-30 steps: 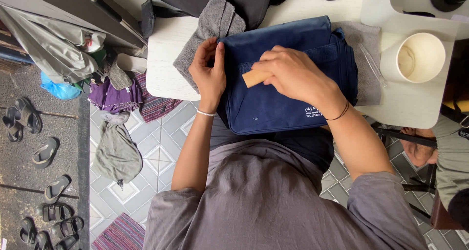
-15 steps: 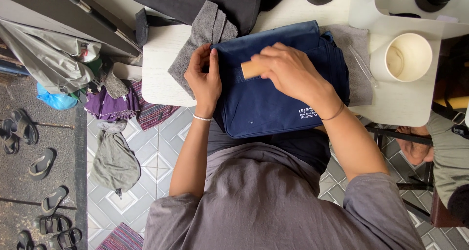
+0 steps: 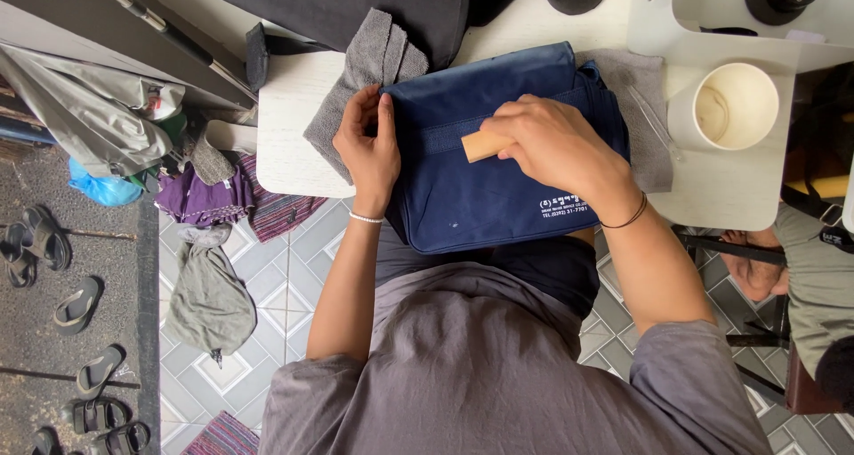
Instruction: The person scrubs a blue messenger bag with a small brush, focusing on the exterior fabric, straps, and zipper areas. They rotate the bag to clean different sides and then place the brush on the table.
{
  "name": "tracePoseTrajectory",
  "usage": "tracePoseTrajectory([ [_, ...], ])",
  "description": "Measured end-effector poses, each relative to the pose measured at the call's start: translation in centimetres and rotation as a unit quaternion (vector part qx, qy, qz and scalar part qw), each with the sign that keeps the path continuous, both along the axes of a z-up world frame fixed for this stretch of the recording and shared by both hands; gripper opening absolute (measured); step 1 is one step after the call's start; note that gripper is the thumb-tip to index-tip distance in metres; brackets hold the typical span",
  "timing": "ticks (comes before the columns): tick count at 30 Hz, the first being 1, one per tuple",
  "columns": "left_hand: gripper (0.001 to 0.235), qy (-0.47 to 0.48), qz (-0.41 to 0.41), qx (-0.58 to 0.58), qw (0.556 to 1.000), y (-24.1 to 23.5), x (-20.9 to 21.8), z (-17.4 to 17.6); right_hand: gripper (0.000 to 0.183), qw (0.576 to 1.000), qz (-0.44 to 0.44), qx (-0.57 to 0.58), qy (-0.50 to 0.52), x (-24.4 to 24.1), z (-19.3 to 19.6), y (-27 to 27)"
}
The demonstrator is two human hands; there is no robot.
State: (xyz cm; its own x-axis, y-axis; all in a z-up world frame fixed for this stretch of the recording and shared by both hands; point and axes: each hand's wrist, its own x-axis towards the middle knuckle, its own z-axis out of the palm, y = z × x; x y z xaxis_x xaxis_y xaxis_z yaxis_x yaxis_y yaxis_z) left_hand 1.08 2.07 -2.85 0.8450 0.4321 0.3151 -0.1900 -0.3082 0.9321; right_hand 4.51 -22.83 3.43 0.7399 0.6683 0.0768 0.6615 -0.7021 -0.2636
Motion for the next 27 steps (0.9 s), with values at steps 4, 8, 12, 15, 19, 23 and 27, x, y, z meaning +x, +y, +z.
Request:
tracePoseTrajectory([
  [4,0.017,-0.008,0.006,-0.004,1.000,-0.2,0.0,0.0,0.021,1.000,-0.009,-0.015,-0.010,0.6,-0.1,-0.9],
  [8,0.021,0.036,0.008,-0.022,0.999,-0.5,-0.2,0.8,0.017,0.998,0.007,0.037,-0.052,0.2,2.9,0.7],
  [12,0.021,0.034,0.007,-0.021,0.999,-0.4,-0.1,0.6,0.014,0.995,0.024,-0.023,0.096,-1.6,4.6,-1.3],
  [15,0.021,0.042,0.007,-0.009,0.999,-0.5,-0.3,1.1,0.013,0.999,0.001,-0.041,-0.021,-0.5,4.1,-1.3],
  [19,0.022,0.037,0.011,0.002,0.999,-0.6,-0.2,1.0,0.019,0.993,-0.008,0.010,-0.117,0.2,3.2,-1.5],
  [23,0.021,0.025,0.009,-0.004,1.000,-0.6,-0.3,0.9,0.018,0.996,0.007,-0.067,0.053,-1.1,4.9,-2.6],
  [27,0.021,0.021,0.010,0.008,1.000,-0.6,-0.2,1.0,0.015,0.993,-0.014,-0.067,-0.101,1.7,3.5,-3.9],
])
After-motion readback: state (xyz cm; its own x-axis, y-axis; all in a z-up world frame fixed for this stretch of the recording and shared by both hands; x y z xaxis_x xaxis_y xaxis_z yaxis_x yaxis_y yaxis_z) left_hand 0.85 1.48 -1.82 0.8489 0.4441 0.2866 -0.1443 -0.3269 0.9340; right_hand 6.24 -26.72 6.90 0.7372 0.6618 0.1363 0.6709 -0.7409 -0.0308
